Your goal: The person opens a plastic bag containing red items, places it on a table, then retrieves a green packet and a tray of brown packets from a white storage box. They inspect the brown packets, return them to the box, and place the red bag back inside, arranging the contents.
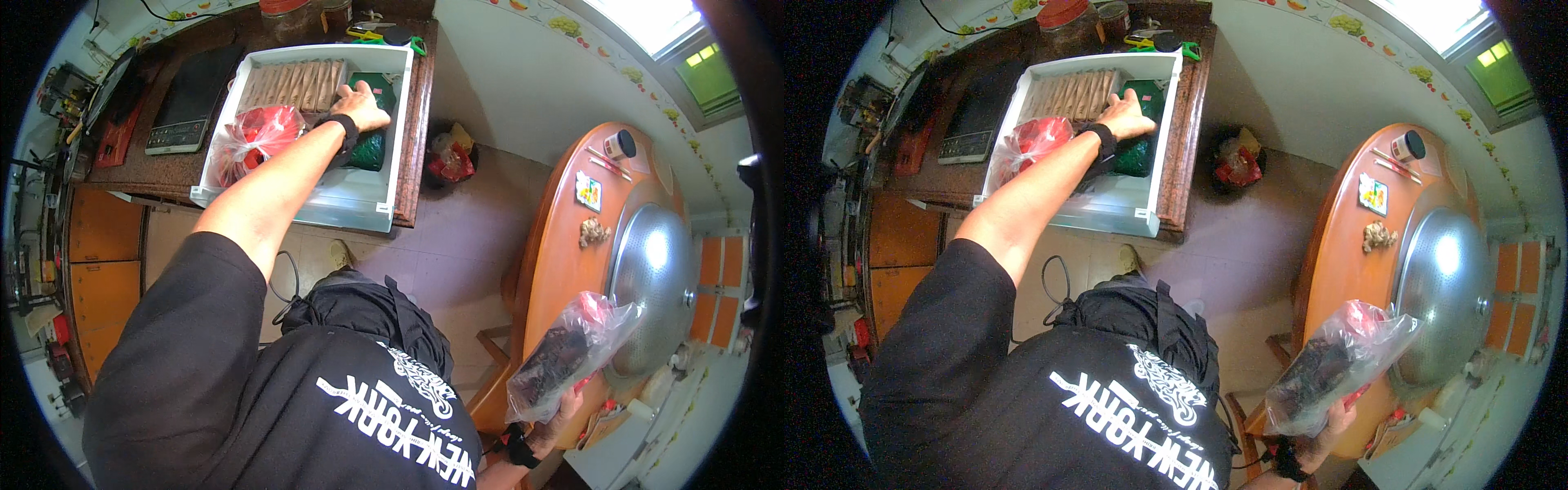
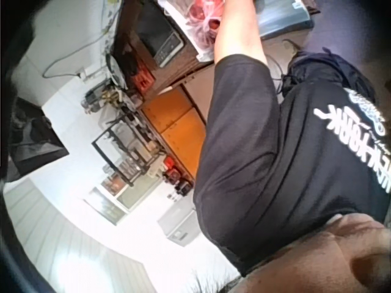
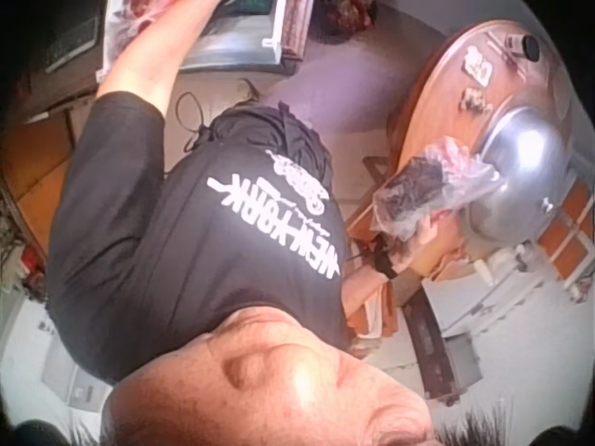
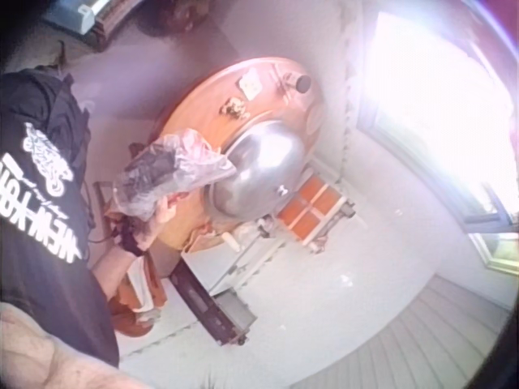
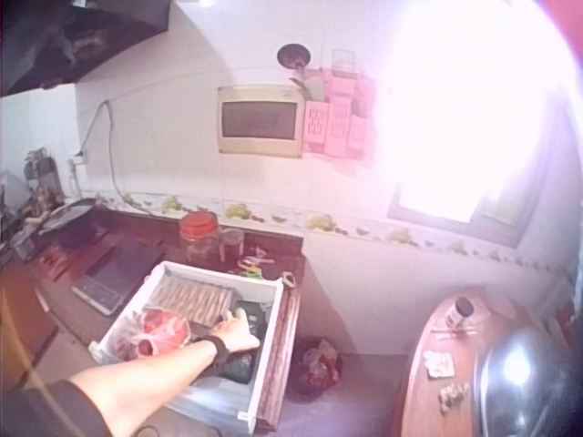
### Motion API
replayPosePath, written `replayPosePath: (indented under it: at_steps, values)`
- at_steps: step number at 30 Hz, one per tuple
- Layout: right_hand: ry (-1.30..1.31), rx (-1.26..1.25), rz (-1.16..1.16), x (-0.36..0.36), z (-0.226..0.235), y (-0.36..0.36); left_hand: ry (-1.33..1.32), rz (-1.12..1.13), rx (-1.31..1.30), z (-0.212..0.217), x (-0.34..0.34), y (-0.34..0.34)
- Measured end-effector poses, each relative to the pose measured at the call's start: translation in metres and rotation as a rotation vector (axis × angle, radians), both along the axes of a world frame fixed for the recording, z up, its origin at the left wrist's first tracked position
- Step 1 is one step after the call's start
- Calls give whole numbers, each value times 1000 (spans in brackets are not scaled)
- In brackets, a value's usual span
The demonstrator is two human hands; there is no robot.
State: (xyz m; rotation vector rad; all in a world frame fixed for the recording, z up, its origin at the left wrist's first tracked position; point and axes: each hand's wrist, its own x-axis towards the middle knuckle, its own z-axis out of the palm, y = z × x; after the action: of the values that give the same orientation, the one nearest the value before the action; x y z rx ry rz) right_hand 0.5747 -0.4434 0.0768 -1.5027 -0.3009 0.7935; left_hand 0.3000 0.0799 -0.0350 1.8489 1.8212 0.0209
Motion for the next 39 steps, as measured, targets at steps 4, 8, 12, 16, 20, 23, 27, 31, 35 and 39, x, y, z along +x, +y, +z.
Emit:
replayPosePath:
  at_steps: [4,8,12,16,20,23,27,31,35,39]
  values:
    - [-24,34,5,2,0,-8,-103,-12,2,6,-13,4]
    - [-54,-30,99,16,0,-3,-168,-27,91,23,-24,0]
    - [-77,46,203,20,2,18,-378,-39,79,48,-41,-6]
    - [-68,74,276,12,6,54,-707,11,-1,68,-65,-7]
    - [-33,115,394,-1,12,105,-889,25,21,97,-87,-10]
    - [-21,35,458,-16,19,151,-996,-26,-3,129,-116,-30]
    - [30,36,515,-53,25,227,-922,25,54,163,-154,-41]
    - [-11,94,596,-101,20,309,-1102,62,117,169,-192,-55]
    - [-163,-38,608,-137,10,380,-1184,106,84,169,-232,-80]
    - [-348,-232,634,-154,1,423,-1271,160,142,154,-252,-99]
